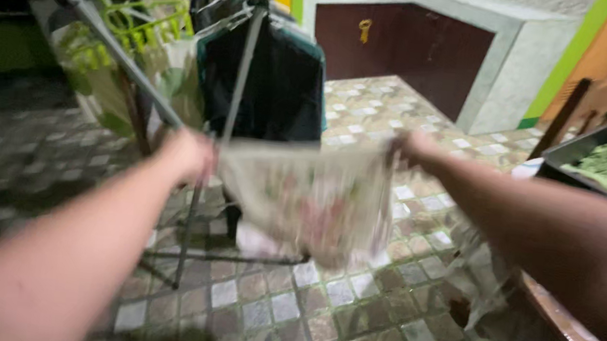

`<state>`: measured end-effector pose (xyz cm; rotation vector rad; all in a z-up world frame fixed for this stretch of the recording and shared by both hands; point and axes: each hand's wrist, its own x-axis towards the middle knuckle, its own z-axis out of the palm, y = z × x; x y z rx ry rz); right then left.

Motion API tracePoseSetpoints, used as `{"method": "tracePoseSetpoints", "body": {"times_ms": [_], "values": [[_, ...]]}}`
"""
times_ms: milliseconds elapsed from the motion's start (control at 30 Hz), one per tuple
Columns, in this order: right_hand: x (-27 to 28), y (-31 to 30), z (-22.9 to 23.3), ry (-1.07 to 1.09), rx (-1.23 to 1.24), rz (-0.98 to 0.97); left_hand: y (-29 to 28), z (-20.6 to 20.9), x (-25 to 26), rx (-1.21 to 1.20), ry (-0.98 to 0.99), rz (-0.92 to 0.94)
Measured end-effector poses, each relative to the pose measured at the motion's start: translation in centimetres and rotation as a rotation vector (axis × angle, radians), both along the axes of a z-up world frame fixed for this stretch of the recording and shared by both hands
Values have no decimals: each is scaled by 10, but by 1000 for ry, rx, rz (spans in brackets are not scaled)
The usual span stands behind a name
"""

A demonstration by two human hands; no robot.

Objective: The person takes various clothing items from a black bin, places them on hangers, and hangs them on a drying rack. Items handled include a grey t-shirt, a green t-shirt, a black dress, a yellow towel, a patterned top, a green skirt, and a beige bra.

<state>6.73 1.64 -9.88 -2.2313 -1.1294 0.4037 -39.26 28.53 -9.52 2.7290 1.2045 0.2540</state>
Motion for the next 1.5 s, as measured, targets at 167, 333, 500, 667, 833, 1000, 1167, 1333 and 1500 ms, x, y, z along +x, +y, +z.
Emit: {"method": "tracePoseSetpoints", "body": {"times_ms": [167,333,500,667,833,1000,1167,1333,1500], "values": [[-5,20,93,-114,1297,295,-33,97,-15,503,-1087,-132],[-54,-41,-42,-255,-510,163,-94,-22,-33,190,-249,110],[-13,-33,-107,39,-568,353,-64,-127,-29,-395,-74,224],[17,20,-45,166,-257,289,7,-83,-1,-414,-588,239],[-5,38,-18,690,23,523,7,-38,-27,-831,-1400,147],[-72,108,-15,739,-22,656,37,1,-78,-537,-1530,211],[-153,198,-5,712,-86,908,116,50,-149,-375,-1639,237],[-221,322,11,369,-140,988,226,67,-188,-302,-1572,313],[-270,465,38,-340,118,953,315,70,-215,-190,-1308,366]]}}
